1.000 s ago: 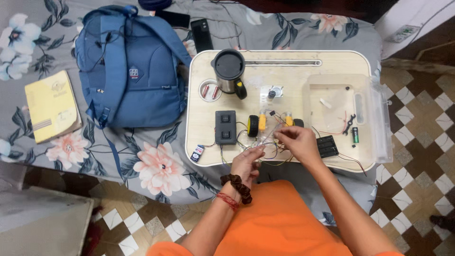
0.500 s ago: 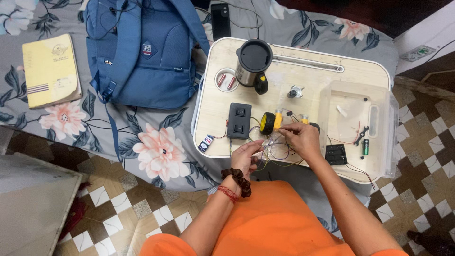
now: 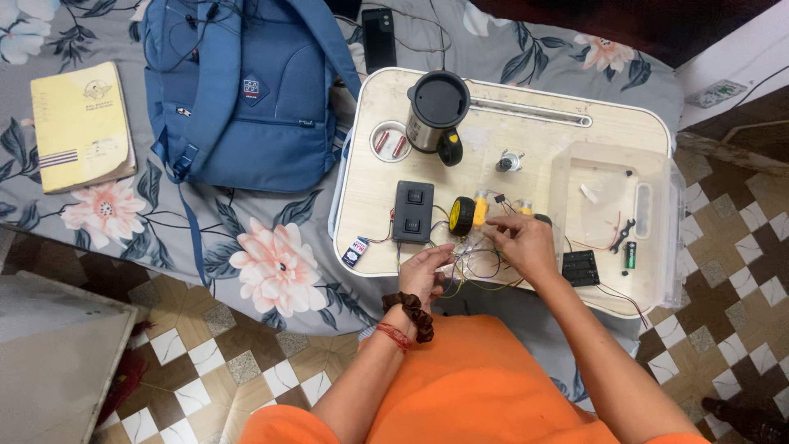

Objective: The person assembles a small electronic device on a tray, connecting wires to a motor and switch, and attaching wheels. They then place the components into a plastic case and close the lid.

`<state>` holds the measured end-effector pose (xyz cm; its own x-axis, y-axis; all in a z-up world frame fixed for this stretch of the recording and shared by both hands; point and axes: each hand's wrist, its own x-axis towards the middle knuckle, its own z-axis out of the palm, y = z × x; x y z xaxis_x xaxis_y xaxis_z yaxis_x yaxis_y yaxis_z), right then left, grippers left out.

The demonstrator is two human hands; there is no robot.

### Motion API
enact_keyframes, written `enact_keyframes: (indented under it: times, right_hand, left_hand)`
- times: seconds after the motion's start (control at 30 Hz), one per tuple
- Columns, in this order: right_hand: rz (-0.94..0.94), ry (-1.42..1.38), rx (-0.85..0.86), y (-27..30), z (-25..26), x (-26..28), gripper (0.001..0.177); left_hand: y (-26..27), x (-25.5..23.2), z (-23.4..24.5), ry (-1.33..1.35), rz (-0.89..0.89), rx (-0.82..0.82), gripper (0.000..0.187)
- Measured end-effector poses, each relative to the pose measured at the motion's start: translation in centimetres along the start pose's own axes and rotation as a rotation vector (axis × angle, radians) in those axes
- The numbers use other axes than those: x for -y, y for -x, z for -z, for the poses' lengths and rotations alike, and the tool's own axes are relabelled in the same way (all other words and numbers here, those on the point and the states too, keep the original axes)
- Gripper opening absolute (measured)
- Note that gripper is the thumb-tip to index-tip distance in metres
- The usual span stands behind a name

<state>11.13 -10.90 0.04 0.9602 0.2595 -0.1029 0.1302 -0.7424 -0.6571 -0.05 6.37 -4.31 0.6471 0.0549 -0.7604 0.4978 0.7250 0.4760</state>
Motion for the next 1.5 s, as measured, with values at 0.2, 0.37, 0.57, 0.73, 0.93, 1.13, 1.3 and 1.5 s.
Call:
enact_keyframes:
  times: [0.2,0.37,0.57,0.73,0.93,1.13,1.3,1.5]
  right_hand:
    - [-0.009,0.005,-0.126,1.6,3.4,-0.5,0.024]
    - [-0.042,0.059,-0.170,5.2,6.1,-0.4,0.023]
    - [-0.017,0.126,-0.143,7.7,5.3,-0.1,0.019]
    - [0.214,0.253,-0.214,8.4,4.2,-0.8,0.024]
    - [0.257,0.272,-0.168,8.7,3.3,-0.9,0.025]
    - [0.319,0.265,-0.081,8.2,3.5,-1.2,0.026]
    - [0.373,0.219,-0.046,7.5,3.6,-1.7,0.022]
    - [0.435,0.196,-0.016,6.8,3.8,-2.2,0.016]
  left_hand:
    - [-0.2,-0.1,0.1,-0.080,-0.033,-0.010,0.023]
    - [0.8,0.0,1.3,-0.422,-0.361,-0.001,0.022]
    - [4.8,-1.9,0.1,-0.767,-0.472,-0.041,0.021]
    - [7.9,-4.3,-0.9,-0.831,-0.240,-0.026,0.021]
    - [7.9,-3.7,0.6,-0.855,-0.480,-0.021,0.021]
    - [9.6,-2.4,0.6,-0.846,-0.478,-0.158,0.022]
    - [11.4,-1.7,0.1,-0.868,-0.506,-0.233,0.021]
    - [12.4,-0.6,0.3,-0.901,-0.449,-0.337,0.022]
